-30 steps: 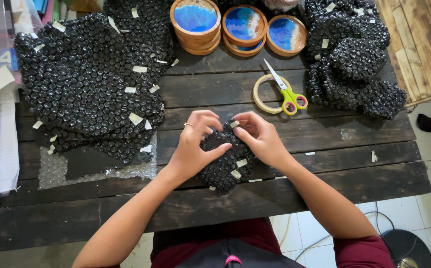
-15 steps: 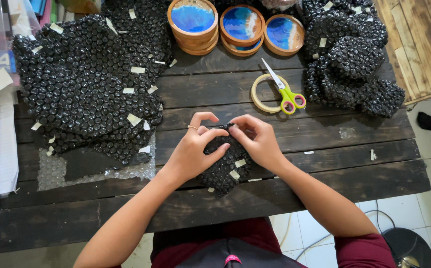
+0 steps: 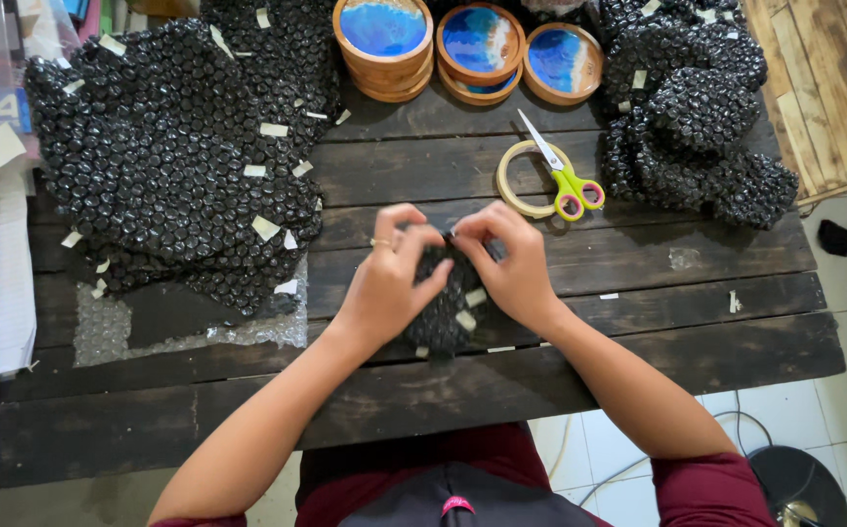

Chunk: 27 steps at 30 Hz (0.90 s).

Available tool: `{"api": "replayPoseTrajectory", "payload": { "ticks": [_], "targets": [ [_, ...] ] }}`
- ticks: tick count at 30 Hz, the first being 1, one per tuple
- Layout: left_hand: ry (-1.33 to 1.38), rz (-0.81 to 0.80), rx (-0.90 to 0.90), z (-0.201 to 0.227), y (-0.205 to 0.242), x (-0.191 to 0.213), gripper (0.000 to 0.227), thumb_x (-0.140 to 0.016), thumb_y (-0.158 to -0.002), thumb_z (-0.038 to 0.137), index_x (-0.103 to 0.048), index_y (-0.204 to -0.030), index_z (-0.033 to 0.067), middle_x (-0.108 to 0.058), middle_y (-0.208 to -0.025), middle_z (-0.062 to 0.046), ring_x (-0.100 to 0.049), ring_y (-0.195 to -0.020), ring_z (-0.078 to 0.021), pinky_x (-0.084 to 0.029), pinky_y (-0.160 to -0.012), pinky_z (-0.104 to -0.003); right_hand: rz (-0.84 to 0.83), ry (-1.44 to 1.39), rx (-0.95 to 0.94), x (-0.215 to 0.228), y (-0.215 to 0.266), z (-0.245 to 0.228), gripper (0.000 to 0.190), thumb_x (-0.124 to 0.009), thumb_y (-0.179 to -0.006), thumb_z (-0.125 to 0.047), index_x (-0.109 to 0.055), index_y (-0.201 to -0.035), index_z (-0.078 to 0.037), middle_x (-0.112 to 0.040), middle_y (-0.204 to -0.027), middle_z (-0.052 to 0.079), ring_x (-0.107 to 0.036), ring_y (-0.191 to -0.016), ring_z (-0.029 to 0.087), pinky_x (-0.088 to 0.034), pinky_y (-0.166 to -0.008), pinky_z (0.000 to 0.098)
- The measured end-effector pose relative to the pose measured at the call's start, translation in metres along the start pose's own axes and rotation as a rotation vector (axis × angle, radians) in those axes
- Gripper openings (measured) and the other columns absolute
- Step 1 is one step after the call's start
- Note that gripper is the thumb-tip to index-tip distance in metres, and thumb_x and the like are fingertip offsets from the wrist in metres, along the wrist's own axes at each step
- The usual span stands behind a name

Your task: The person wraps round coasters in bubble wrap and secures them with adhesive tape using scissors.

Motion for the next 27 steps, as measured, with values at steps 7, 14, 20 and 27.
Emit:
{"api": "replayPoseTrajectory", "payload": {
  "ticks": [7, 14, 20, 27],
  "targets": [
    [0.03, 0.193, -0.008, -0.032, -0.037, -0.004, 0.044, -0.076, -0.086, 0.003, -0.053, -0.122, 0.0094, -0.052, -0.12, -0.01, -0.07, -0.103, -0.0343, -0.059, -0.089, -0.041, 0.133, 0.269, 0.335, -0.003, -0.033, -0.015, 0.009, -0.075, -0.094, -0.007, -0.075, -0.1, -0.014, -0.059, -0.086, 0.004, -0.059, -0.084, 0.026, -0.053, -0.08, 0.0354],
    [-0.494, 0.283, -0.07, -0.035, -0.046, -0.01, 0.025, -0.064, -0.091, 0.015, -0.063, -0.116, 0.0175, -0.062, -0.1, -0.001, -0.063, -0.102, -0.0272, -0.046, -0.085, -0.045, 0.176, 0.436, 0.301, -0.016, -0.037, -0.001, 0.004, -0.071, -0.09, -0.006, -0.07, -0.09, -0.01, -0.055, -0.097, 0.009, -0.056, -0.081, 0.031, -0.049, -0.072, 0.0406],
    [0.0, 0.353, -0.102, -0.042, -0.084, -0.024, 0.037, -0.049, -0.092, -0.008, -0.062, -0.12, 0.0114, -0.067, -0.112, -0.005, -0.061, -0.112, -0.0293, -0.045, -0.1, -0.039, 0.162, 0.846, 0.471, -0.027, -0.016, -0.021, 0.005, -0.072, -0.088, -0.012, -0.075, -0.089, -0.016, -0.055, -0.097, 0.007, -0.055, -0.08, 0.03, -0.045, -0.067, 0.039],
    [1.073, 0.173, 0.28, -0.132, -0.137, -0.133, 0.036, -0.035, -0.1, -0.006, -0.062, -0.121, 0.0049, -0.071, -0.116, -0.016, -0.071, -0.106, -0.0263, -0.063, -0.091, -0.039, -0.06, 0.995, 0.434, -0.045, -0.004, 0.002, 0.033, -0.06, -0.088, -0.01, -0.072, -0.119, -0.009, -0.057, -0.096, 0.012, -0.058, -0.084, 0.033, -0.043, -0.065, 0.0402]
  ]
}}
Point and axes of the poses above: each hand's wrist, its own y-axis away from the middle knuckle, its own x-axis out of the back of the hand, z = x × y, the point moved 8 cm from there along -y, towards the middle knuckle
